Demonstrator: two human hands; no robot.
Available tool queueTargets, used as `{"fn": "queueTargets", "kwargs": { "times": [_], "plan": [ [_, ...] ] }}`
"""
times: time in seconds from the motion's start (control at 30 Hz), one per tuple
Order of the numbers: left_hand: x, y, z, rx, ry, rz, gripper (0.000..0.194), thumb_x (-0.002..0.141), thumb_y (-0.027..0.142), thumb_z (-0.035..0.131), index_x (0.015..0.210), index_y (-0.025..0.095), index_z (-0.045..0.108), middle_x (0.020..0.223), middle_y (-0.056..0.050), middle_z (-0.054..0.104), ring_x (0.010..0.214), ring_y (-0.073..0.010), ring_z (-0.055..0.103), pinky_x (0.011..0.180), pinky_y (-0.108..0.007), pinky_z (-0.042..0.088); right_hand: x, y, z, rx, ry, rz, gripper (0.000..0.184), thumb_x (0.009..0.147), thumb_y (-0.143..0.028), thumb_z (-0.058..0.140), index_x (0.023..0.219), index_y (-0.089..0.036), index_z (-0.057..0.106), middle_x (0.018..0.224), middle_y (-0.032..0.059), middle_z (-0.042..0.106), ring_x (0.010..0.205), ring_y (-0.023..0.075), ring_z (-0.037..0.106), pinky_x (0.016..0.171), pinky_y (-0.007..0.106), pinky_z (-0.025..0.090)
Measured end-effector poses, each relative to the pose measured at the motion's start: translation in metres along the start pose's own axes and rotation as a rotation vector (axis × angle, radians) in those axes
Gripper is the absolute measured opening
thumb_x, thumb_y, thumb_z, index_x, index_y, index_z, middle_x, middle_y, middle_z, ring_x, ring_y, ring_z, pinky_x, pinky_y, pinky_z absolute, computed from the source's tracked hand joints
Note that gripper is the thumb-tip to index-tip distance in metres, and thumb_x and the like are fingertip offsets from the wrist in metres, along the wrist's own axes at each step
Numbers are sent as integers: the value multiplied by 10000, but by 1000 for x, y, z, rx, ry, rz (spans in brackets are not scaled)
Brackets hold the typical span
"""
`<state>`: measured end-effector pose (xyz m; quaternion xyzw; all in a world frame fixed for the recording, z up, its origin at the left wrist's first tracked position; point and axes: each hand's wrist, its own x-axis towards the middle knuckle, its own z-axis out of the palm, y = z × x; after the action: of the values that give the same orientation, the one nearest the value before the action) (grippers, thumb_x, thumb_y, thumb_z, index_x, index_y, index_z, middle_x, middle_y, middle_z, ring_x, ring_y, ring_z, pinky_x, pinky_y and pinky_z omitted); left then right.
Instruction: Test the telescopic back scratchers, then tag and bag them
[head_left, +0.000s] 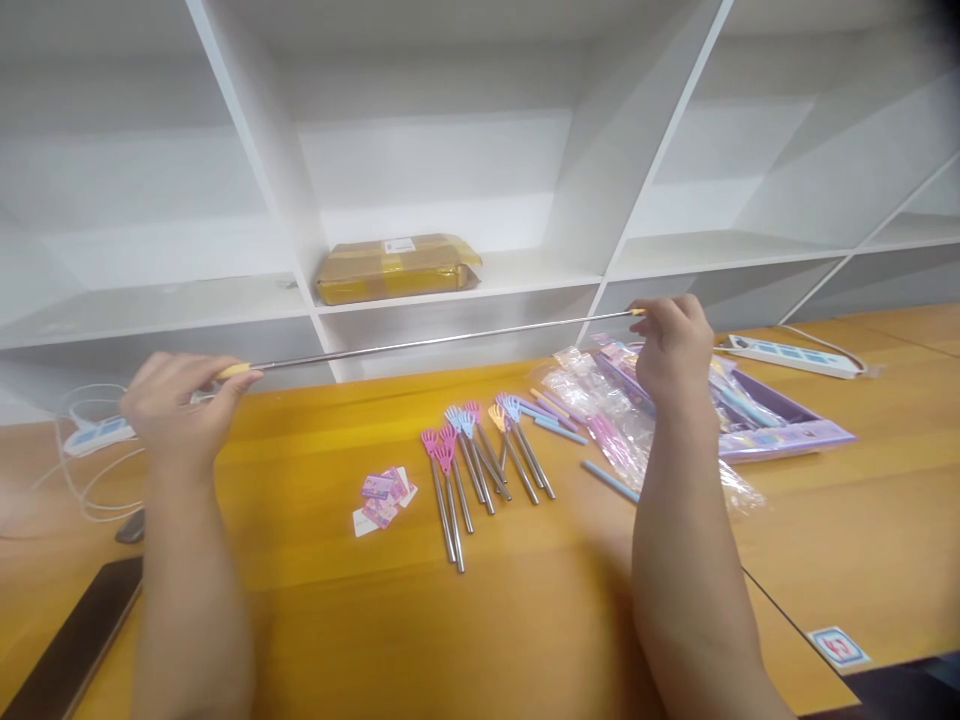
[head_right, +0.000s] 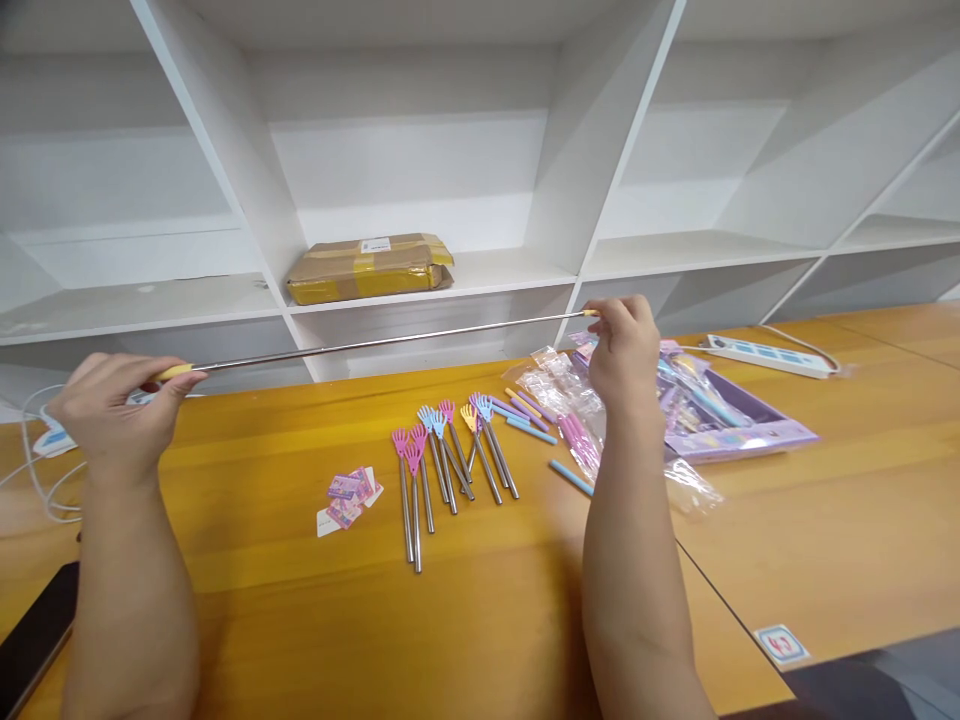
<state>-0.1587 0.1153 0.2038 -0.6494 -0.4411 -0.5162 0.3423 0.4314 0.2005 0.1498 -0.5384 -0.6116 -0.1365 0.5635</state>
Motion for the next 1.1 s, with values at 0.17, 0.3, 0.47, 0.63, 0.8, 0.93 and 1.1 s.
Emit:
{"fn": "queueTargets", "kwargs": {
  "times": [0.17, 0.3, 0.47, 0.63, 0.8, 0.93, 1.1],
  "plan": [
    [1, 2, -2, 1, 3, -18, 305, 884, 481, 834, 709, 241, 764, 664, -6, 722, 613, -165, 517, 686, -324, 395, 2, -1, -3, 3, -14, -21, 391, 907, -72, 411, 1047, -228, 741, 1096, 96, 646, 768, 155, 670, 781, 327, 534],
    [2, 11, 2, -4, -38, -13, 297, 895, 481, 819, 718, 247, 772, 660, -9, 721, 618, -169, 519, 671, -320, 388, -2, -23, 7, 47, -61, -110, 380, 911, -100, 416, 1062, -242, 735, 1053, 45, 647, 764, 149, 677, 780, 317, 533],
    [2, 20, 14, 21, -35, -64, 361, 927, 546, 772, 743, 236, 777, 698, -29, 738, 632, -172, 484, 696, -323, 395, -12, -59, 31, 29, -175, -201, 453, 893, -68, 410, 1157, -271, 717, 1072, 31, 659, 814, 162, 669, 788, 310, 531],
    [1, 18, 13, 35, -23, -76, 390, 913, 590, 778, 734, 244, 782, 709, -28, 750, 633, -172, 475, 705, -330, 398, -15, -65, 37, 40, -204, -215, 488, 882, -30, 413, 1177, -276, 713, 1089, 28, 670, 806, 163, 656, 779, 306, 527],
    [0, 23, 15, 28, -19, -29, 371, 910, 576, 794, 748, 242, 788, 710, -29, 764, 635, -172, 481, 692, -325, 399, -15, -57, 33, 51, -180, -233, 530, 852, -10, 397, 1176, -273, 725, 1096, 22, 684, 765, 146, 655, 748, 288, 519],
    [-1, 30, 21, 29, -53, -59, 410, 916, 617, 762, 740, 247, 777, 708, -34, 760, 639, -181, 494, 695, -331, 403, -16, -55, 32, 73, -225, -258, 564, 796, 4, 393, 1156, -259, 738, 1104, 25, 711, 738, 144, 657, 701, 278, 515],
    [-9, 48, 40, -4, -100, -95, 353, 923, 586, 753, 757, 275, 776, 736, -40, 767, 693, -217, 560, 711, -348, 418, -21, -70, 39, 100, -302, -281, 601, 792, 9, 399, 1202, -264, 746, 1136, 38, 742, 770, 158, 665, 747, 292, 542]
  ]
}}
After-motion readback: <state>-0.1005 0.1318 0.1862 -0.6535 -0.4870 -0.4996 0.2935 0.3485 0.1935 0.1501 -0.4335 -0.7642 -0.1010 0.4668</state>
